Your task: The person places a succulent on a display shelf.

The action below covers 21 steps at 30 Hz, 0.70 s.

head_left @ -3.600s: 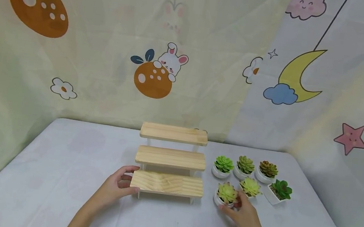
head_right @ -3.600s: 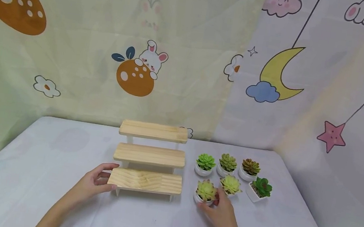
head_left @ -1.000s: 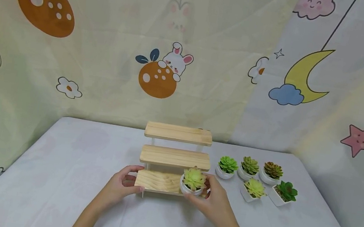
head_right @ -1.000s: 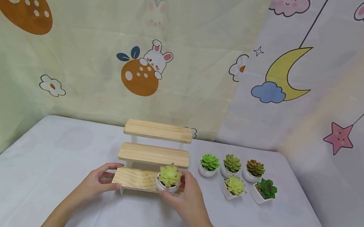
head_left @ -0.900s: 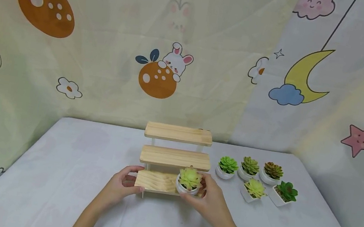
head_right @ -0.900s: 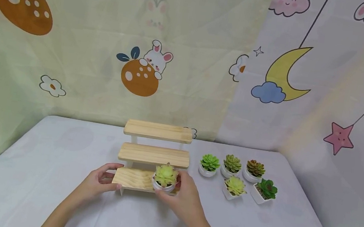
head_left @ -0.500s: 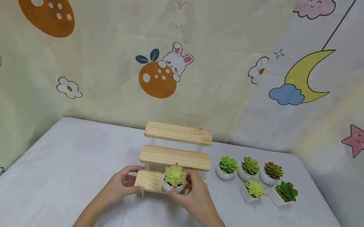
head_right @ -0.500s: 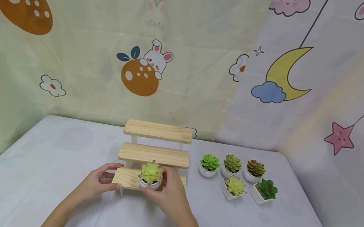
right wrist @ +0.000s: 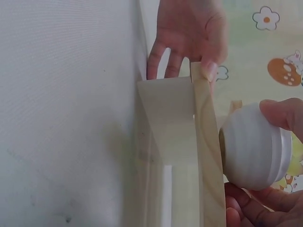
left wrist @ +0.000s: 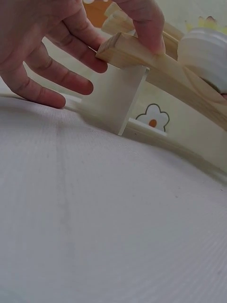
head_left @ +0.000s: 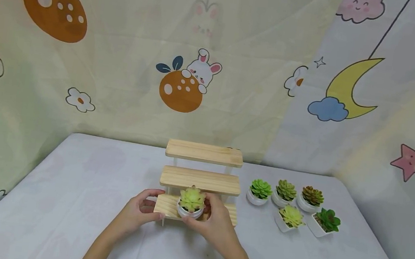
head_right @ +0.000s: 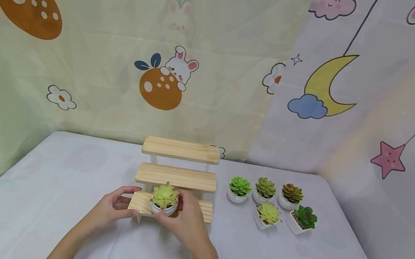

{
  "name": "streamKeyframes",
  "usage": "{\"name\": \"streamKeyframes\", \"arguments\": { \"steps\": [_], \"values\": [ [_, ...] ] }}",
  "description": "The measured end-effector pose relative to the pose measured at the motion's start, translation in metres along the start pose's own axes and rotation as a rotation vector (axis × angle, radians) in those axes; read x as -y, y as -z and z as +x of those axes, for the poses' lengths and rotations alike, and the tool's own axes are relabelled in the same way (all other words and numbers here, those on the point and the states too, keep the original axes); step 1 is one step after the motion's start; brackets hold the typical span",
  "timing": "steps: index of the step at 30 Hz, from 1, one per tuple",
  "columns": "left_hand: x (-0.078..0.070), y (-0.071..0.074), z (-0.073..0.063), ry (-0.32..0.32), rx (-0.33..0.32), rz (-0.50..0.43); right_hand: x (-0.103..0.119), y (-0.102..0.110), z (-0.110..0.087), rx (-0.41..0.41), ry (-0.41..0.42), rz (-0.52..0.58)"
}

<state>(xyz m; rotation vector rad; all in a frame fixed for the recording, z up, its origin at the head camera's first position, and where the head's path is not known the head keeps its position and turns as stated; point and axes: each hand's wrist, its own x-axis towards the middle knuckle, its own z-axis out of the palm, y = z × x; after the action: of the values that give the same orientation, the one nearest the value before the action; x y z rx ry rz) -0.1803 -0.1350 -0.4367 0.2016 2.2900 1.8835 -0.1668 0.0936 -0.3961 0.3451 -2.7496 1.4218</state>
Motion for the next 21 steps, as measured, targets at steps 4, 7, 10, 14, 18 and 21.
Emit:
{"name": "streamKeyframes", "arguments": {
  "steps": [4, 7, 10, 14, 18, 21],
  "values": [
    [-0.0011, 0.0003, -0.0002, -0.011, 0.002, -0.001, -0.0011, -0.0016, 0.0007, 0.001, 0.008, -0.003],
    [-0.0012, 0.0007, -0.0002, -0.013, 0.004, -0.004, -0.0018, -0.0029, 0.0016, -0.009, 0.034, -0.005],
    [-0.0009, 0.0008, 0.0002, -0.010, 0.005, -0.001, -0.0021, -0.0042, 0.0018, -0.020, 0.060, -0.017],
    [-0.0008, 0.0006, 0.0003, -0.012, 0.006, -0.005, -0.0016, -0.0057, 0.0007, -0.030, 0.071, -0.067],
    [-0.0002, 0.0007, 0.0001, -0.017, 0.010, -0.005, -0.0008, -0.0067, 0.0000, -0.022, 0.061, -0.099],
    [0.0007, 0.0010, 0.0000, -0.014, 0.009, -0.001, -0.0006, -0.0074, 0.0003, -0.007, 0.049, -0.096]
  ]
}}
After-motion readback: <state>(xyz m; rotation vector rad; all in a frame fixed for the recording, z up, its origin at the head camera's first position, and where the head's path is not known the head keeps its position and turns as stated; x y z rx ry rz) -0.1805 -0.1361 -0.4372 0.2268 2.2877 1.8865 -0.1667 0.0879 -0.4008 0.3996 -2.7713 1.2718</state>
